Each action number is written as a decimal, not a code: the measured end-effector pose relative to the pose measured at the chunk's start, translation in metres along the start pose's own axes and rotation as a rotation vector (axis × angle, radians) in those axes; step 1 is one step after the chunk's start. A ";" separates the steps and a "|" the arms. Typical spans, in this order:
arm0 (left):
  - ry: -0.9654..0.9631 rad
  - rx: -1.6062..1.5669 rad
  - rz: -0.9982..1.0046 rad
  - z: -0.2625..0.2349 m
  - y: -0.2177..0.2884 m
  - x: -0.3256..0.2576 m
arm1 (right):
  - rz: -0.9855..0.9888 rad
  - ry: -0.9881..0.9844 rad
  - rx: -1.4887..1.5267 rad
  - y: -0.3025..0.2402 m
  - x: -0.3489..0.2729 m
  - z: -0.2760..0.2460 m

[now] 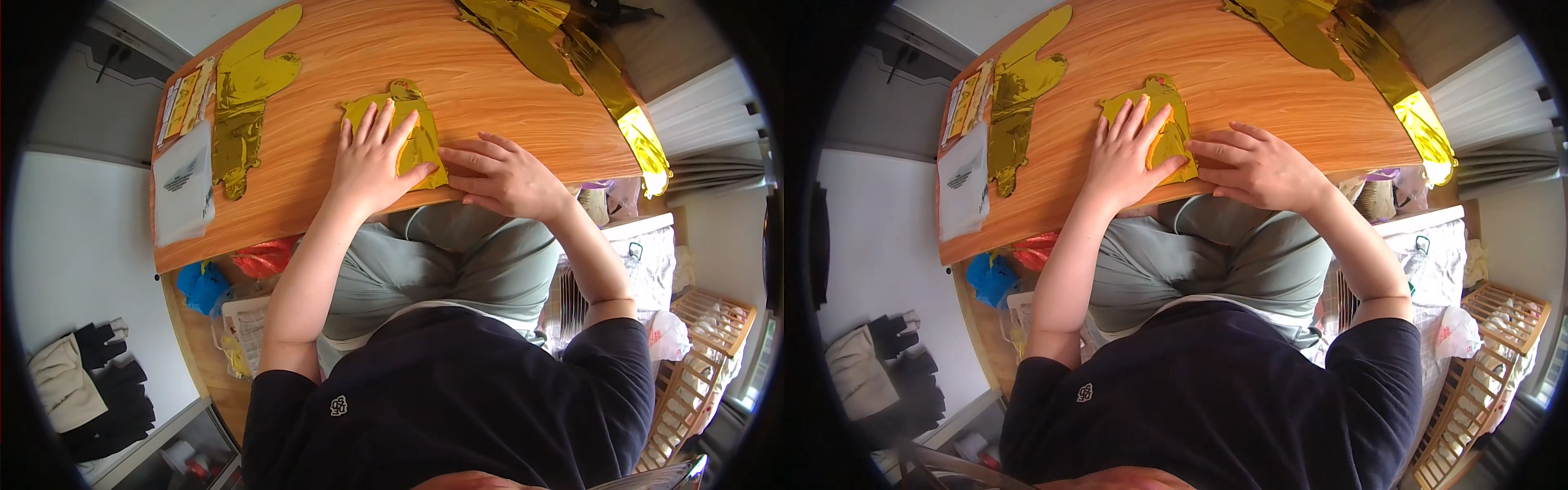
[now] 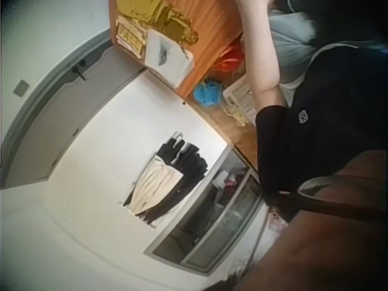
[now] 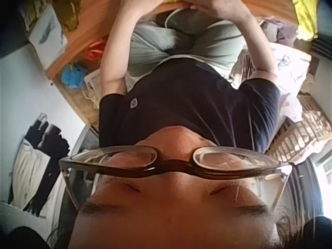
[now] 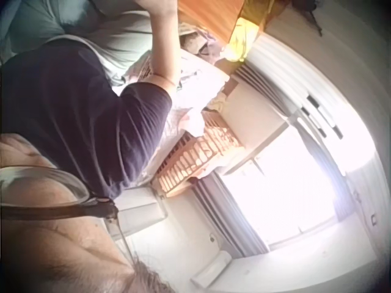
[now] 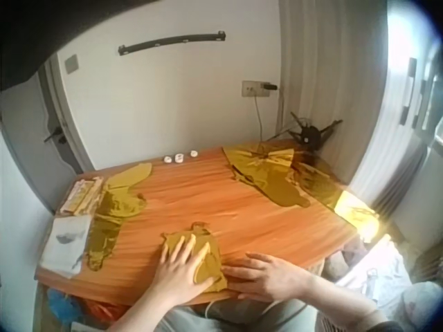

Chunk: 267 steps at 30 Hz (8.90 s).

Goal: The person folds a foil balloon by hand, positions it on a cardboard backing, and slides both into a plastic sleeve. The person then places the packaged balloon on the bed beside an accordion organizer.

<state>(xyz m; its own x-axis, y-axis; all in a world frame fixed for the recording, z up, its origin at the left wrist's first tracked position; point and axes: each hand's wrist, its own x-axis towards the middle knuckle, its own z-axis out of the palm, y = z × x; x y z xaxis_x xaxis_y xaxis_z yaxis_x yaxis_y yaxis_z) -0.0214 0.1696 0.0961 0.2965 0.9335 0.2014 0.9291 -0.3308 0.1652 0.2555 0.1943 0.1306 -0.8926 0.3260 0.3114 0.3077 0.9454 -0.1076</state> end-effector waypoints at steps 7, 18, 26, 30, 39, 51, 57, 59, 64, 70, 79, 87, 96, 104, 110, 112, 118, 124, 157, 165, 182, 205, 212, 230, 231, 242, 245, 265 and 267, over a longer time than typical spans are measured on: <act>0.012 -0.001 0.013 -0.001 0.001 0.003 | 0.322 0.157 0.320 -0.020 0.002 0.011; 0.021 -0.021 0.000 -0.001 0.003 0.002 | 0.723 0.265 0.456 -0.042 0.026 0.025; 0.029 -0.028 -0.009 -0.003 -0.002 -0.001 | 0.741 0.229 0.410 -0.046 0.029 0.031; 0.031 -0.026 -0.013 -0.003 -0.003 -0.002 | 0.740 0.227 0.407 -0.048 0.028 0.031; 0.016 -0.020 -0.026 -0.002 -0.005 -0.004 | 0.533 0.319 0.215 -0.063 0.015 0.021; 0.013 -0.020 -0.008 0.002 -0.001 0.003 | 0.420 0.235 -0.141 -0.061 -0.011 0.038; -0.008 -0.034 -0.015 0.007 0.007 -0.001 | 0.392 0.429 0.180 -0.070 -0.004 -0.029; -0.004 -0.050 -0.006 0.011 0.007 0.002 | 0.070 0.502 0.198 -0.094 0.003 -0.056; 0.033 0.025 -0.030 0.028 -0.006 -0.004 | -0.372 0.598 0.601 -0.135 0.040 -0.084; 0.035 -0.005 0.010 0.040 -0.008 -0.005 | -0.612 0.724 0.490 -0.122 0.050 -0.089; 0.138 -0.698 0.180 0.004 -0.019 -0.016 | 0.016 0.869 0.616 -0.123 0.008 -0.061; 0.583 -0.971 0.310 -0.125 0.023 -0.127 | 0.466 0.285 0.273 -0.069 0.031 0.022; 1.042 -0.037 0.539 -0.206 0.025 -0.212 | 0.394 0.089 0.073 -0.065 0.065 0.060; 0.811 -0.287 0.467 -0.203 0.039 -0.216 | 0.367 0.018 0.084 -0.075 0.066 0.062; 0.125 -0.168 0.279 -0.095 -0.021 -0.151 | 0.344 -0.042 0.117 -0.094 0.053 0.045; 0.005 -0.081 0.192 -0.067 -0.020 -0.151 | 0.343 -0.022 0.124 -0.098 0.049 0.043; 0.043 -0.130 0.020 -0.050 -0.001 -0.118 | 0.396 0.009 0.238 -0.107 0.042 0.037; 0.056 -0.058 -0.052 -0.022 -0.002 -0.071 | 0.626 0.186 0.251 -0.110 0.048 0.054; 0.105 0.052 -0.046 0.012 -0.016 -0.046 | 0.707 0.274 -0.281 -0.134 0.031 0.084; 0.035 0.057 -0.110 -0.006 -0.019 -0.088 | 0.642 0.201 -0.317 -0.173 0.037 0.096; 0.169 -0.293 -0.184 -0.005 0.006 -0.292 | 0.465 0.138 -0.450 -0.339 -0.009 0.135; 0.003 -0.082 -0.313 0.011 0.025 -0.343 | 0.705 -0.142 -0.166 -0.361 -0.059 0.129; -0.030 -0.056 -0.299 0.014 0.026 -0.347 | 0.681 -0.106 -0.247 -0.362 -0.066 0.145; 0.025 -0.062 -0.327 0.024 -0.006 -0.335 | 0.662 -0.178 -0.427 -0.337 -0.039 0.163; 0.027 -0.059 -0.321 0.024 -0.007 -0.335 | 0.660 -0.180 -0.431 -0.333 -0.038 0.166; 0.015 -0.072 -0.308 0.030 -0.010 -0.342 | 0.616 -0.134 -0.525 -0.337 -0.040 0.184; 0.041 -0.083 -0.329 0.032 -0.018 -0.341 | 0.603 -0.103 -0.575 -0.342 -0.031 0.195; 0.294 -0.291 -0.220 -0.011 -0.029 -0.253 | 0.454 0.352 -0.570 -0.255 0.003 0.189; 0.221 -0.236 -0.359 -0.037 -0.030 -0.236 | 0.400 0.322 -0.425 -0.236 0.028 0.162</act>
<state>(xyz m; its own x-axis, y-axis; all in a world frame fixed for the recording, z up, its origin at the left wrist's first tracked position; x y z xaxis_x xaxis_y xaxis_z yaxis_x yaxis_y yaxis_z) -0.1276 -0.0456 0.0798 -0.1119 0.9511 0.2880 0.8812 -0.0390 0.4711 0.1048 -0.0199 0.0122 -0.5599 0.5731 0.5984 0.7566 0.6480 0.0872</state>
